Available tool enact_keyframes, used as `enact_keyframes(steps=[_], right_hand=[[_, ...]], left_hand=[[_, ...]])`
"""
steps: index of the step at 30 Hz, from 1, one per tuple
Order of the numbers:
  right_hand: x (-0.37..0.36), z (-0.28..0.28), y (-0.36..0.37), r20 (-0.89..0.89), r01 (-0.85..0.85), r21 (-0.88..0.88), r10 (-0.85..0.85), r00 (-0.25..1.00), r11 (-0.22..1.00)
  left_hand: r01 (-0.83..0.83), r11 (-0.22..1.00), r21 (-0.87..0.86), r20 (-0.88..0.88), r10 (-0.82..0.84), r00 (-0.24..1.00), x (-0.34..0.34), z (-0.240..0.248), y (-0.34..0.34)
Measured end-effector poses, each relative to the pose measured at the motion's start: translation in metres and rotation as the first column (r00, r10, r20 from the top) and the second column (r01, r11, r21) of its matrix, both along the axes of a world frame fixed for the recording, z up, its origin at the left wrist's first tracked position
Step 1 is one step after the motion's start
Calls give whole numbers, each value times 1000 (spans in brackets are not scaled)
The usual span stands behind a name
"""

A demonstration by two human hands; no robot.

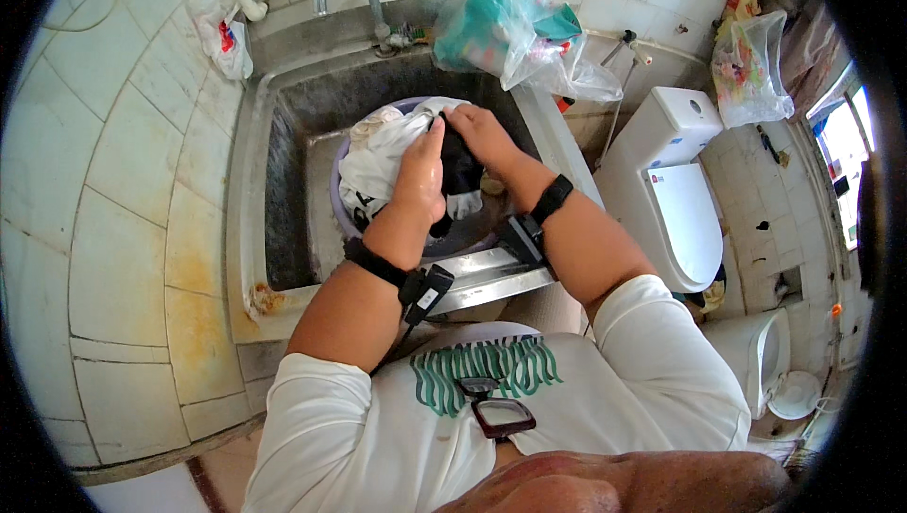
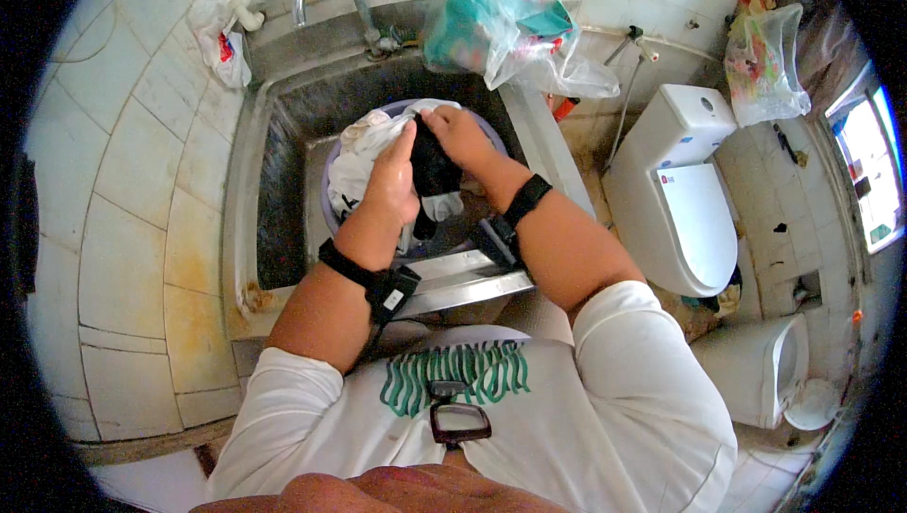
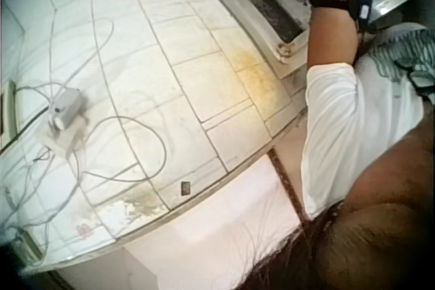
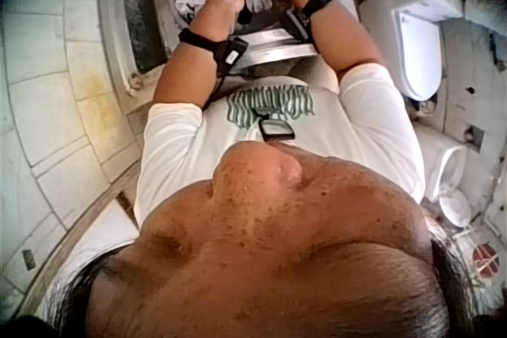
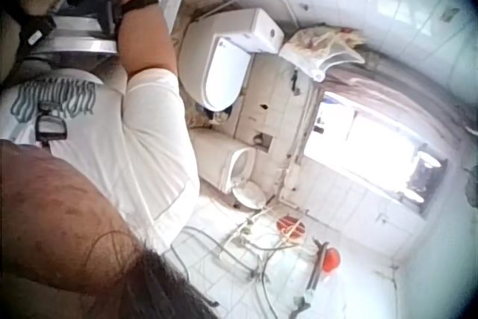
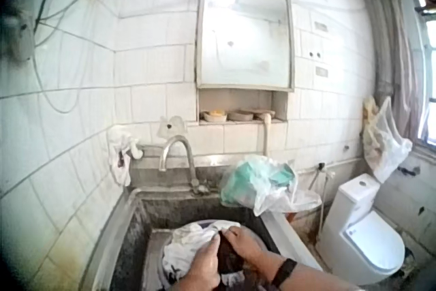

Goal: The person scrubs clothes in a basin inside a sink by hand, lifting and rubbing different garments in the soapy water.

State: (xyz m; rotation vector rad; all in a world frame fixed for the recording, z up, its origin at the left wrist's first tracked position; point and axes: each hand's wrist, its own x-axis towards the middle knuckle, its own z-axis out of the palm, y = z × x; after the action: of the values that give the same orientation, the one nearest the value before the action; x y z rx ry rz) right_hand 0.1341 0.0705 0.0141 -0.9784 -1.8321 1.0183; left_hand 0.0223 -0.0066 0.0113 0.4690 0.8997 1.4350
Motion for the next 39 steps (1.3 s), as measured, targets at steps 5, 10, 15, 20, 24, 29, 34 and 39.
enact_keyframes(steps=[5,10,15,20,24,29,34,39], right_hand=[[5,-7,14,-383,-78,-271,-33,923,959],[4,12,-7,-348,-333,-399,195,917,854],[5,17,-12,-169,-368,-332,329,929,869],[9,4,4,-292,-268,-253,191,937,930],[7,13,-3,-474,-248,-292,86,876,924],[6,24,-7,-655,-260,-350,-36,755,900],[10,15,5,-603,-203,-451,-129,787,869],[2,3,6,-353,14,-65,-37,935,998]], left_hand=[[-164,985,60,-94,169,981,-16,11,1],[-213,968,130,-10,216,976,-15,20,-4],[-123,953,278,-61,146,987,-19,17,-1],[-130,934,332,-112,176,978,-15,13,2],[44,998,41,-487,-19,873,-12,12,-3],[187,969,-159,-654,-246,715,-17,-24,9],[106,993,-46,-546,-114,830,-15,-18,9],[79,996,-31,-67,-81,994,-10,-1,5]])
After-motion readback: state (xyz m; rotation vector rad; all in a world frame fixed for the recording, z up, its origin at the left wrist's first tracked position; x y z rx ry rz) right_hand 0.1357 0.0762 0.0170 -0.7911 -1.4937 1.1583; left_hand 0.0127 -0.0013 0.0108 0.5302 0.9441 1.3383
